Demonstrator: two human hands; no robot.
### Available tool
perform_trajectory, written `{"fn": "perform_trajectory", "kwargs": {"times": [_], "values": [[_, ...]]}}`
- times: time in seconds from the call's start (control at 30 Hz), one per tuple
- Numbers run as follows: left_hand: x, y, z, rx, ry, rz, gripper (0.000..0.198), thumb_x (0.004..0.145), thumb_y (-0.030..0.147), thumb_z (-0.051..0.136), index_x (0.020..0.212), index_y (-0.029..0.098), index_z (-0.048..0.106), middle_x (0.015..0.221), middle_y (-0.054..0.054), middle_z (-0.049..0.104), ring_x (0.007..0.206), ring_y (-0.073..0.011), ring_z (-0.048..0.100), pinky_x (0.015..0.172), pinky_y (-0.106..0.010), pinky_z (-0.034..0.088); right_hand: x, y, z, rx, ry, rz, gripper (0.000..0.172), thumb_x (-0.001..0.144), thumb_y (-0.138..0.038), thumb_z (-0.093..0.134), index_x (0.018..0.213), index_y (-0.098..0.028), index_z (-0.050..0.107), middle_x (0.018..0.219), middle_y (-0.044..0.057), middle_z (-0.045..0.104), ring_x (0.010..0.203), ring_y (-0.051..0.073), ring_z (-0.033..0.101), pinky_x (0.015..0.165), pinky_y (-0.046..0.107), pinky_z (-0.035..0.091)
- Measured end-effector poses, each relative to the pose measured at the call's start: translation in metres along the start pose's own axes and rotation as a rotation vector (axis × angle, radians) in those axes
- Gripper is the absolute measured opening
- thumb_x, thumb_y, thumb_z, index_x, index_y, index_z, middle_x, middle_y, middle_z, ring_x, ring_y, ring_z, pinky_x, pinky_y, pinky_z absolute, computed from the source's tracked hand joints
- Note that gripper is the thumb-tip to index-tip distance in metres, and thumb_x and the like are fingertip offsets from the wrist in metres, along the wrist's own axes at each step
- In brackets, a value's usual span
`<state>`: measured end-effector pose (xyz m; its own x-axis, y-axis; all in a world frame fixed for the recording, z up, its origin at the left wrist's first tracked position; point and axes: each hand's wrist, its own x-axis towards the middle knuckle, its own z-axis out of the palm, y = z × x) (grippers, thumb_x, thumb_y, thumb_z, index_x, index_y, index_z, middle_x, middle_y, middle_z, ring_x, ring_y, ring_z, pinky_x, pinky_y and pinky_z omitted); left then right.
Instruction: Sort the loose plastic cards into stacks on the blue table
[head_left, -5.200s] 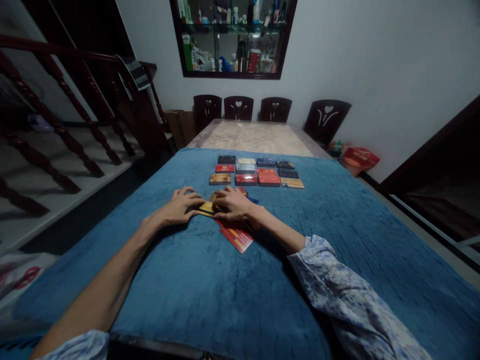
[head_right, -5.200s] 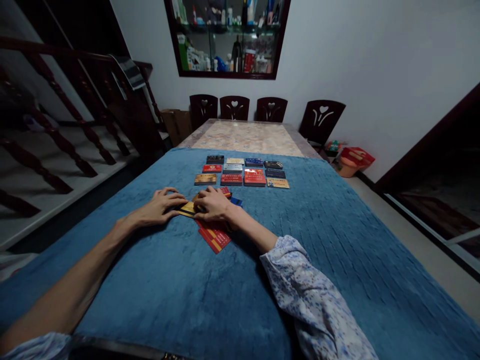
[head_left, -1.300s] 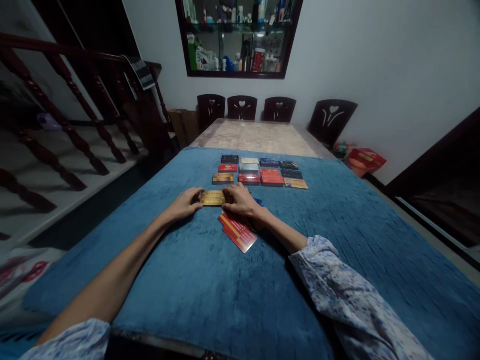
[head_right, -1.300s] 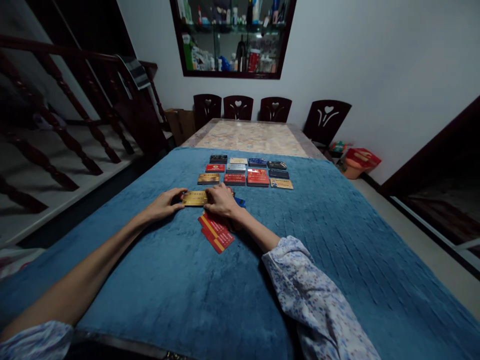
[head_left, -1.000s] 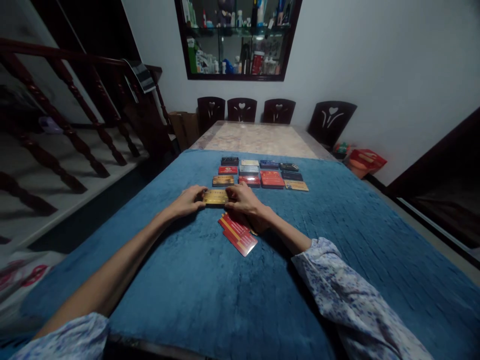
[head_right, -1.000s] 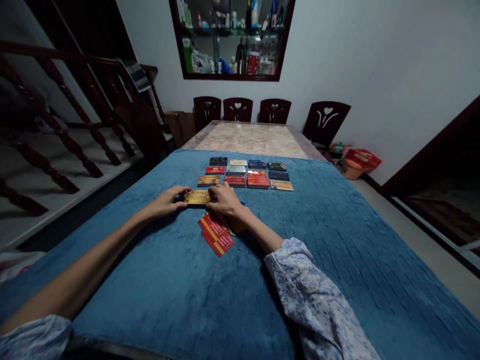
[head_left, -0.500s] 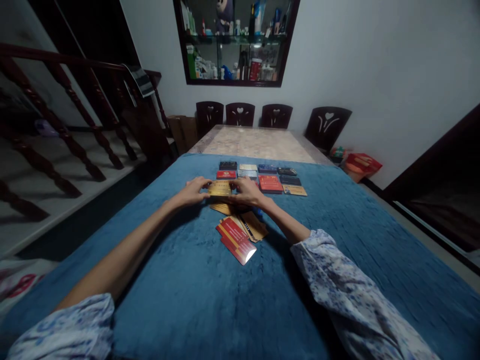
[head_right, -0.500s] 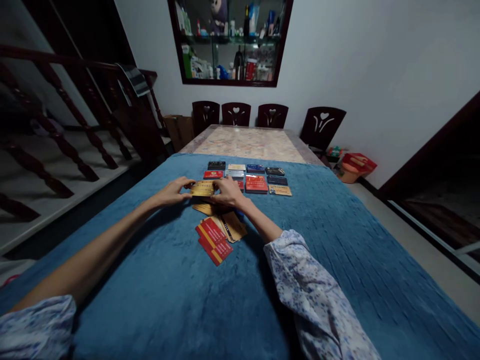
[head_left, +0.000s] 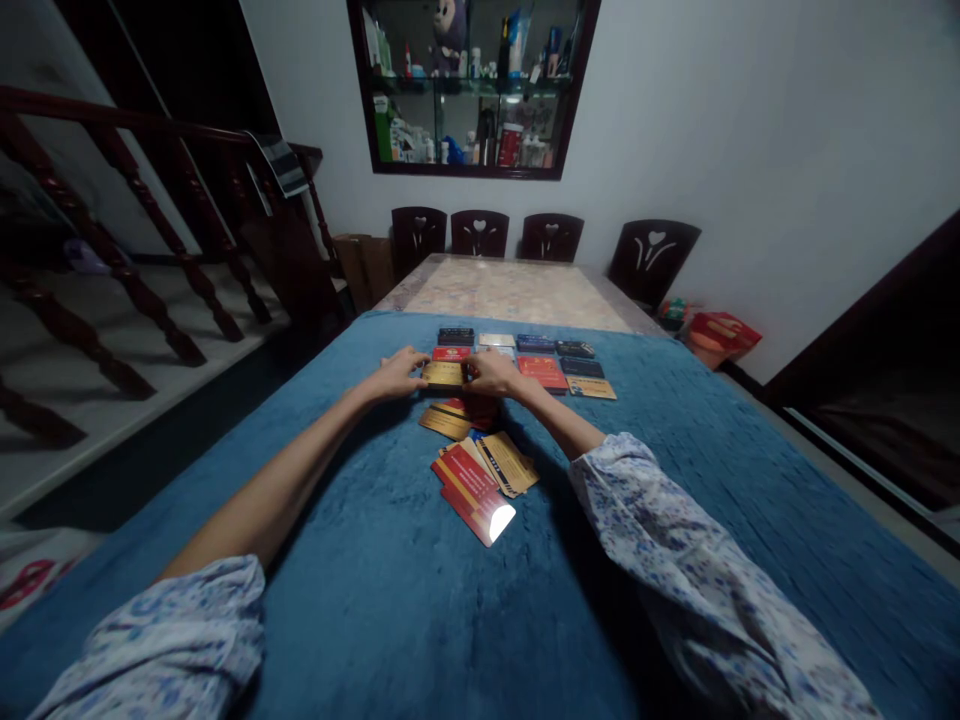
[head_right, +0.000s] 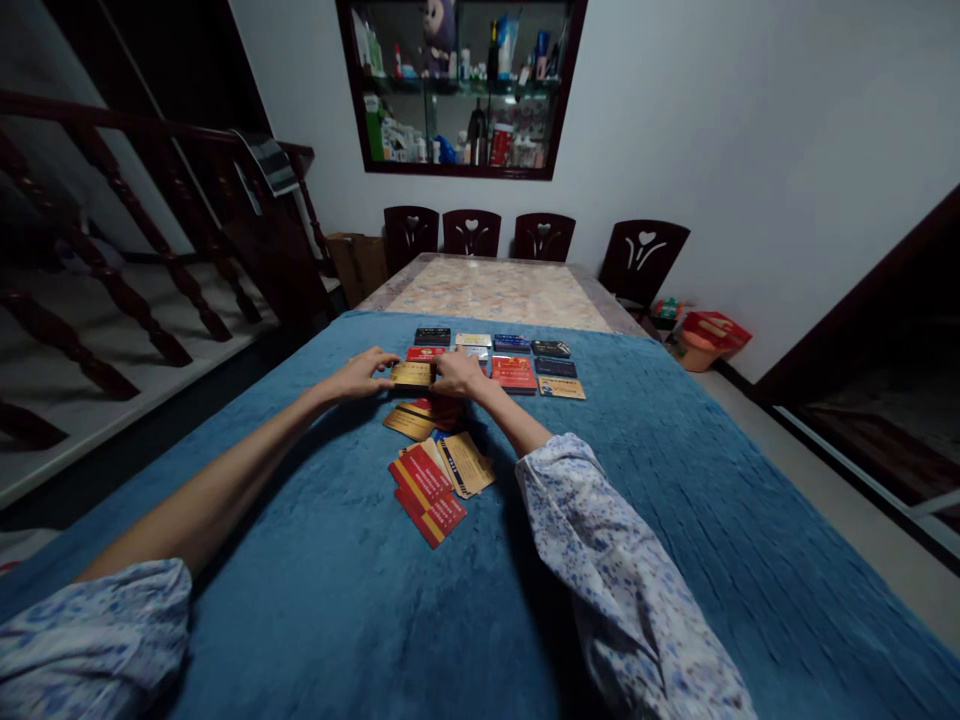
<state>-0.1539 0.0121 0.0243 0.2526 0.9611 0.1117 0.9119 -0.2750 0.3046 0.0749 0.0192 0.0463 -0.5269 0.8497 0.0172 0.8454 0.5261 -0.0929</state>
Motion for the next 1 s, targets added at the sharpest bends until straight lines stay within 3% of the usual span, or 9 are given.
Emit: {"fn": "perform_trajectory", "kwargs": {"times": [0.27,0.63,1.0], "values": [[0.007,-0.007,0.006,0.037,-0.015,-0.048,0.05,0.076,0.028,0.068,0.126,0.022,0.067,0.123,-0.007,0.065,0.105,-0.025,0.064,0.097,-0.038,0.049,0.012,-0.003,-0.005,-0.047,-0.08,-0.023,0.036,0.084,-0.033,0.065,0.118,-0.021,0.072,0.129,0.014,0.07,0.128,0.038,0.053,0.099,0.046,0.045],[0.014,-0.011,0.009,0.051,-0.058,-0.063,0.051,0.077,0.032,0.067,0.127,0.021,0.067,0.117,-0.008,0.066,0.107,-0.0273,0.063,0.094,-0.038,0.051,0.02,-0.003,-0.004,-0.087,-0.113,-0.012,0.037,0.08,-0.026,0.066,0.116,-0.021,0.075,0.126,0.015,0.072,0.13,0.039,0.054,0.101,0.048,0.047],[0.018,-0.012,0.01,0.048,-0.054,0.028,0.035,0.069,0.031,0.064,0.1,0.015,0.071,0.103,-0.008,0.072,0.098,-0.0263,0.065,0.086,-0.033,0.051,0.032,-0.003,-0.001,-0.107,-0.14,-0.027,0.044,0.078,-0.029,0.067,0.12,-0.019,0.074,0.123,0.016,0.074,0.117,0.036,0.065,0.098,0.044,0.05]]}}
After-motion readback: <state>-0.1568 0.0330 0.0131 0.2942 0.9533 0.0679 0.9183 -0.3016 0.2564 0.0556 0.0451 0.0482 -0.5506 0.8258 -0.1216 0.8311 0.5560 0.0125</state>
